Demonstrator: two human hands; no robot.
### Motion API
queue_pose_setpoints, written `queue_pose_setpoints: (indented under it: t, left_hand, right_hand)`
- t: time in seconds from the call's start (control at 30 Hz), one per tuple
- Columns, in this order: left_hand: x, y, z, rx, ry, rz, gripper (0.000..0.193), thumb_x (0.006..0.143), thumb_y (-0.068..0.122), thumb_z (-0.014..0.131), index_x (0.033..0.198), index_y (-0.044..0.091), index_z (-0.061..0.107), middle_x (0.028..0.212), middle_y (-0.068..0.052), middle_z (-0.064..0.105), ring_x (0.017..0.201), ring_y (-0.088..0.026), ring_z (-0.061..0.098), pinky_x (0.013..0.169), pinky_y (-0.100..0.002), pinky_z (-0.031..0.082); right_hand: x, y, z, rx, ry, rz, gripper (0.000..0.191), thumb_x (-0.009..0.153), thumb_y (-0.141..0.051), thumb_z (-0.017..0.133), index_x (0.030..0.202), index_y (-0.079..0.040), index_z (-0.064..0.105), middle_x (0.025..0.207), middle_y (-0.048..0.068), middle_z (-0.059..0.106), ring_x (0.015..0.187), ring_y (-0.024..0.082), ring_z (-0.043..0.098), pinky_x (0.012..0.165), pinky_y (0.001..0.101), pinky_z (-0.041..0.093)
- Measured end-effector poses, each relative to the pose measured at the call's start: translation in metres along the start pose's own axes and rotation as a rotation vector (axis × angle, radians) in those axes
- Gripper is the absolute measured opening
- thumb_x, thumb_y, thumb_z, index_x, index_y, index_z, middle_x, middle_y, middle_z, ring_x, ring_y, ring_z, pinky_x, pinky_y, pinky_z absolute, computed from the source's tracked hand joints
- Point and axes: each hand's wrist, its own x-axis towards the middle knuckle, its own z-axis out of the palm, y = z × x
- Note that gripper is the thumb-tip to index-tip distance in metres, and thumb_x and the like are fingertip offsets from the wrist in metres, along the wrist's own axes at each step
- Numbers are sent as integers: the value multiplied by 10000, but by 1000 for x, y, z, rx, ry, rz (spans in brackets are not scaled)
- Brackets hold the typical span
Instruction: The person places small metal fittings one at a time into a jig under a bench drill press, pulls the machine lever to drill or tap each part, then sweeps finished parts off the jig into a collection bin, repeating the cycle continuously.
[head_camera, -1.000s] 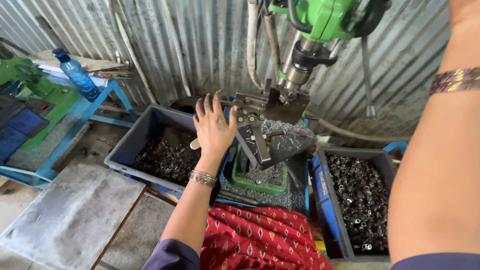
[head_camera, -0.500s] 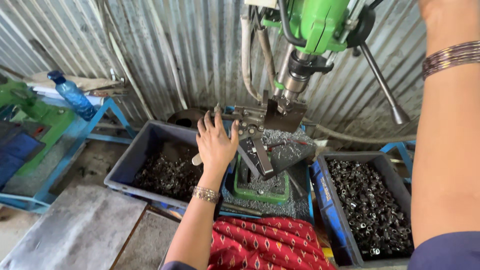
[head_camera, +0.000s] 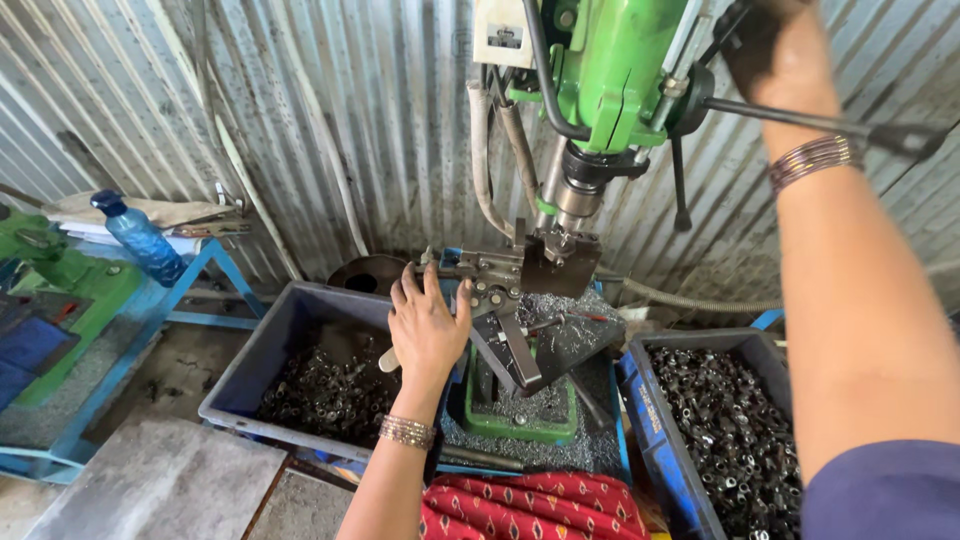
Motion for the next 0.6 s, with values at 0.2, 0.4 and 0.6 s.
queue_pose_setpoints:
  t: [0.2,0.4,0.6]
  left_hand:
    - [1,0,-2,0,-6,-6,621,945,514,574,1352,45,582,1420,-255,535,1283,-425,512,914,-532,503]
    - [0,-2,1,19,-11,-6,624,949,524,573,1352,48,581,1424,-256,535,1290,-416,513,922,-531,504]
    - [0,-2,0,9,-7,0,618,961,520,573,1369,56,581,1425,-257,534,1284,-417,514,906,-534,518]
  right_hand:
    - [-5,38,4,-23,268,90,560,937,62,576,1463,-69,435,1258,223,708,1113,367,734,995,507,626]
    - [-19,50,-12,3,262,146,612,1006,55,561,1568,-48,341,1309,259,639,1133,352,708,1008,503,609]
    - [-40,48,-32,0,195,109,564,1093,50,598,1616,-6,393,1253,148,616,1131,287,691,1056,449,613]
